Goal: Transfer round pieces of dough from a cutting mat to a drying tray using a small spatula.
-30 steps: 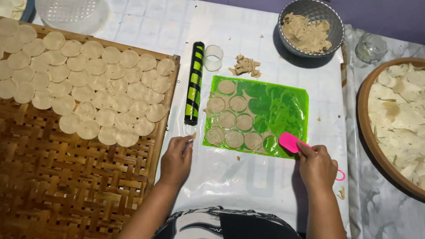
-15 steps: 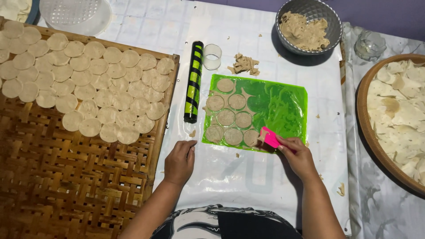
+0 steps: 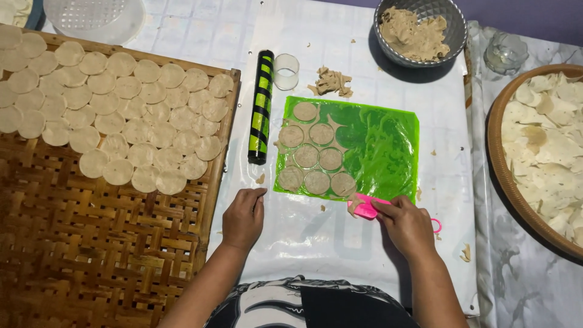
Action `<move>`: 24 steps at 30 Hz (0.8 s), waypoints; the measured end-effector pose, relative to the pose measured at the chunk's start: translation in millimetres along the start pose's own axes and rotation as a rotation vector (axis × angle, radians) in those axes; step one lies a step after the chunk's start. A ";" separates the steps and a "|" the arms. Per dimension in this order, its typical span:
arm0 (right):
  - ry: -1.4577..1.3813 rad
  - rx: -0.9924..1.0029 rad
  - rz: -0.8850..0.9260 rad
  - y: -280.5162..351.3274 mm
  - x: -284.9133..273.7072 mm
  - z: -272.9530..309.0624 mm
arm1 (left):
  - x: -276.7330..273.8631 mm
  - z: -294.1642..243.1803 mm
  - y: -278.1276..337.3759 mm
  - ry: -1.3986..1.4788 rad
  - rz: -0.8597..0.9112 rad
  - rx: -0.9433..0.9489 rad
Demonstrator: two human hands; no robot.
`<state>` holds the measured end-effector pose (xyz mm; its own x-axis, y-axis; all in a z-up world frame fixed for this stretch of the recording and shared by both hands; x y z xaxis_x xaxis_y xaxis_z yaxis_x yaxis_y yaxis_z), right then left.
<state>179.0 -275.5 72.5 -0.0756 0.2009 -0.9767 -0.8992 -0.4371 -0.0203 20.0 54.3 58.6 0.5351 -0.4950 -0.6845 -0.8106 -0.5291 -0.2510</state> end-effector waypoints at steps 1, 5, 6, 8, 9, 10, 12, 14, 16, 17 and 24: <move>-0.002 -0.003 0.001 -0.5 -0.4 4.4 | -0.1 0.6 0.7 -0.002 -0.001 -0.002; -0.057 -0.070 -0.023 -3.3 -1.5 24.6 | -0.7 1.0 1.8 0.002 -0.017 0.020; -0.074 -0.085 -0.019 -3.8 -0.5 29.3 | -0.9 0.7 1.8 0.002 -0.018 0.026; -0.067 -0.101 -0.004 -7.0 3.3 40.9 | -1.6 0.7 1.6 0.004 -0.017 0.027; -0.059 -0.115 0.011 -8.4 5.2 46.3 | -1.0 0.0 1.3 0.006 -0.014 0.029; -0.058 -0.114 0.011 -9.7 12.5 42.5 | -1.0 -0.8 1.4 0.008 -0.014 0.030; -0.656 -0.031 0.094 -13.0 30.9 34.8 | -1.6 -1.4 1.5 0.013 -0.013 0.026; -0.758 -0.019 0.046 -24.6 48.4 10.8 | -1.4 -0.8 0.3 0.014 -0.015 0.028; -0.861 -0.003 0.001 -36.9 41.4 3.6 | -1.4 0.2 0.8 0.013 -0.013 0.028; -0.597 0.121 -0.019 -44.5 27.6 0.6 | -0.5 0.6 0.7 0.009 -0.006 0.027; 0.099 0.088 -0.192 -88.3 17.6 -2.9 | -0.6 -0.6 0.6 0.003 -0.006 0.019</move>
<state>258.3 -236.0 56.4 0.1391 0.1836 -0.9731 -0.9275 -0.3203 -0.1930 19.4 53.9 59.3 0.5403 -0.4942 -0.6810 -0.8120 -0.5186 -0.2679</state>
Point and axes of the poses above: each hand's wrist, its own y-axis away from the middle knuckle, its own x-axis out of the palm, z = x × y, the point moved 6 cm from there along -y, towards the middle knuckle, and after that the axes turned 4 degrees about -z, right-handed, at the moved point
